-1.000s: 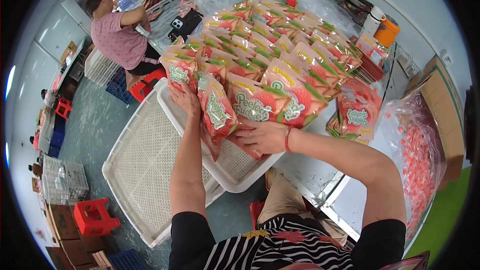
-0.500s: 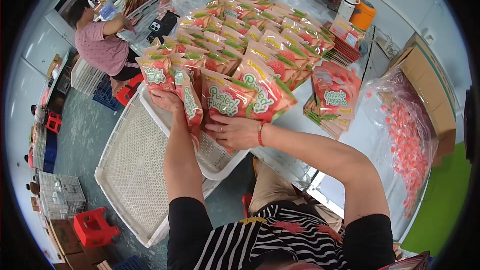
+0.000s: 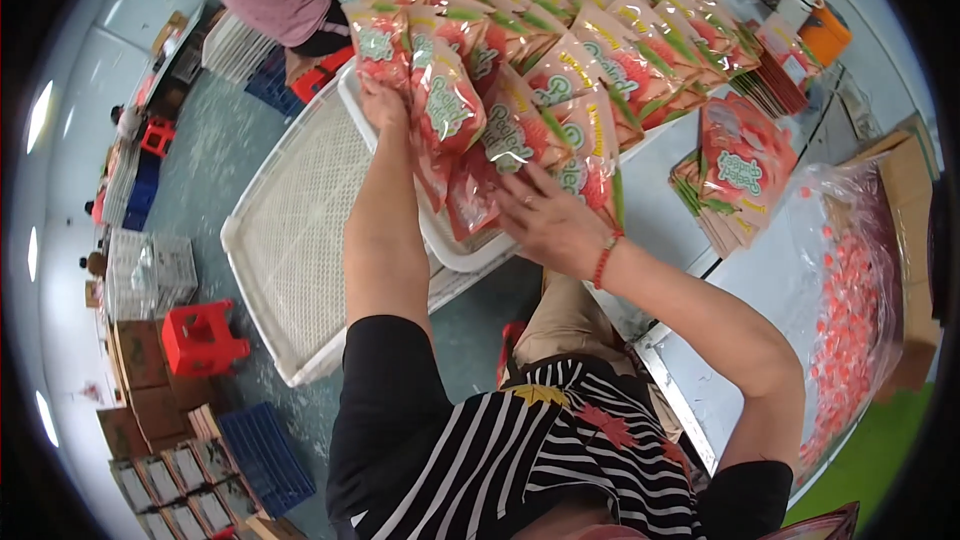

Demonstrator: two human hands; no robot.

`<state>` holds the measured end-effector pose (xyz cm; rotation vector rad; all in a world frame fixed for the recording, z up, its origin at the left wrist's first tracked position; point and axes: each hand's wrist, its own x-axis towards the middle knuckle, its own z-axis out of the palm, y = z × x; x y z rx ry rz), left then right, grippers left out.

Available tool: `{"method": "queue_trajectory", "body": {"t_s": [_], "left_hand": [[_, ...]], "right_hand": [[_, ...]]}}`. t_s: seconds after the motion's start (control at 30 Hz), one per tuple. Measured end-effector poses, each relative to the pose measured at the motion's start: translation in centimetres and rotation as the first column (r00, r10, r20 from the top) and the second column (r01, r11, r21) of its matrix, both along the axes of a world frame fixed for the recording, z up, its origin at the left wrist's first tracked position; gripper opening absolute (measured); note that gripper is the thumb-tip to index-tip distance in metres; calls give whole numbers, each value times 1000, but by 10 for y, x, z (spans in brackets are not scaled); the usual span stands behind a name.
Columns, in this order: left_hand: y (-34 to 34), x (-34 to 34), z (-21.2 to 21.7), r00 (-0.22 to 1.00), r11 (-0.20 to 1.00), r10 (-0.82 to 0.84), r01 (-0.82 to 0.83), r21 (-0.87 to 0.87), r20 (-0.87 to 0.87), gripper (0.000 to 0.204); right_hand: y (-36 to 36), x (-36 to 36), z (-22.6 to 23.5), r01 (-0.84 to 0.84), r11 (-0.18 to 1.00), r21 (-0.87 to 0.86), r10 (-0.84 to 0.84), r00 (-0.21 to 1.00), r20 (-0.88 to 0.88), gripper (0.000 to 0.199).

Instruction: Manually fill retail-sized bags with small individually wrapped candies and seal them.

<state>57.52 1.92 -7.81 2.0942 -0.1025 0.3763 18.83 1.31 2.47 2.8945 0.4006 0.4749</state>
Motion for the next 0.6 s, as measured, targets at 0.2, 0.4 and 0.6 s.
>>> {"method": "queue_trajectory", "body": {"t_s": [0.2,0.4,0.6], "left_hand": [[32,-34,33,951,931,-280,302,-207,129,58],[64,-78,58,929,928,-312,343,-147,199,53],[70,-130,33,936,939,-251,298,-174,248,48]], "right_hand": [[-9,-29,15,198,950,-242,-239,959,-154,38],[-59,-6,38,97,984,-149,-92,995,40,31],[-68,-2,11,75,996,-57,-54,948,314,22]]}}
